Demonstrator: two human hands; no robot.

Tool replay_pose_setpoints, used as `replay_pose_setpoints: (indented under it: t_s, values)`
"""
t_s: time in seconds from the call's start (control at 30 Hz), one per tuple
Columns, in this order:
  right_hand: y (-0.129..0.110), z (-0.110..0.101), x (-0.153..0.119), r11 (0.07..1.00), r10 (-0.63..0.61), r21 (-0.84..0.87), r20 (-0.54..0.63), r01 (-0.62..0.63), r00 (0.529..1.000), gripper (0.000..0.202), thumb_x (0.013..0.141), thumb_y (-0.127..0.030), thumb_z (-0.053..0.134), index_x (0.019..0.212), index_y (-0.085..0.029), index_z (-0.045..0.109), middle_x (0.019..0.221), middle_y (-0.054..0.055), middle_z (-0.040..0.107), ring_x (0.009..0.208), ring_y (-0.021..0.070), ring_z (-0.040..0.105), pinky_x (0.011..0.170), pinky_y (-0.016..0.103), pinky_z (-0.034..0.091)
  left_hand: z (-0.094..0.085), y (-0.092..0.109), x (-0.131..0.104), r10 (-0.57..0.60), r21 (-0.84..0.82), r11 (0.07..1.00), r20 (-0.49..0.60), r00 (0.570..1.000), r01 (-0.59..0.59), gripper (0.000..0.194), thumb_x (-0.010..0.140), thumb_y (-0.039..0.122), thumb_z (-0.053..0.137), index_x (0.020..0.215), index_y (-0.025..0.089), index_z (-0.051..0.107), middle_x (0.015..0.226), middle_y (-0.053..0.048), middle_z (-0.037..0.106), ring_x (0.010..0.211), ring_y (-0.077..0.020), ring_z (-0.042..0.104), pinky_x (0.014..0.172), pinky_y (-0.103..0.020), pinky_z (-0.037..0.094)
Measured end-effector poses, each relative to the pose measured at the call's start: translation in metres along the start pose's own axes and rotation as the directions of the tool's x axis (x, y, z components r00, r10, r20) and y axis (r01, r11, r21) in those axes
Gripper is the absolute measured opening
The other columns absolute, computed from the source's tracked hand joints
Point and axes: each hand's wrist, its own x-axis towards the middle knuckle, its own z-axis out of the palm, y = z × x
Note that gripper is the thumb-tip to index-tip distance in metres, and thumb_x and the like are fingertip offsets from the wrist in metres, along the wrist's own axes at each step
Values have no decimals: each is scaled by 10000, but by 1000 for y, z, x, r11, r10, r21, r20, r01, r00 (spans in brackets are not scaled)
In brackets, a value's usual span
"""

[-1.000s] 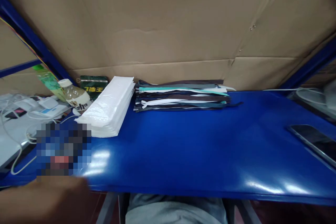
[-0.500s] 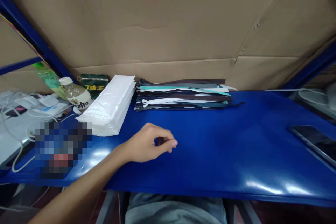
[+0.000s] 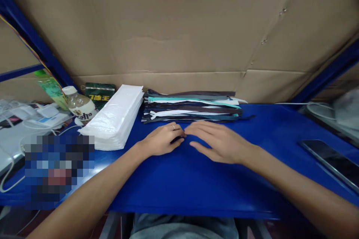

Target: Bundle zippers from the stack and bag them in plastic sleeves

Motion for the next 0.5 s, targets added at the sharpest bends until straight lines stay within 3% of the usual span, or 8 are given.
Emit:
replay_pose_setpoints:
  t_s: [0.17,0.4,0.5]
  values:
    - [26,22,-1,997,71,-24,109,-69,992,477,1103,-436,468,1518,-222,567,1570,120,571,1453,287,546,1233,505,459,-1,8,-4,-13,4,1000,27,1000,13,271,1078,322,530,1250,215,710,1255,-92,679,1218,-233,639,1107,-385,498]
    - [25,24,-5,992,107,46,120,-113,987,485,1087,-454,506,1508,-229,588,1601,124,543,1488,305,509,1240,522,444,-1,10,-4,-39,27,999,32,999,38,275,1058,323,578,1284,232,704,1281,-88,693,1230,-246,652,1111,-415,525]
    - [29,25,-6,991,101,81,114,-110,988,476,1081,-452,524,1499,-232,588,1600,120,543,1487,294,510,1244,517,438,-8,22,1,23,64,998,-36,999,-21,268,1067,276,551,1283,224,702,1256,-80,734,1186,-228,692,1082,-393,555]
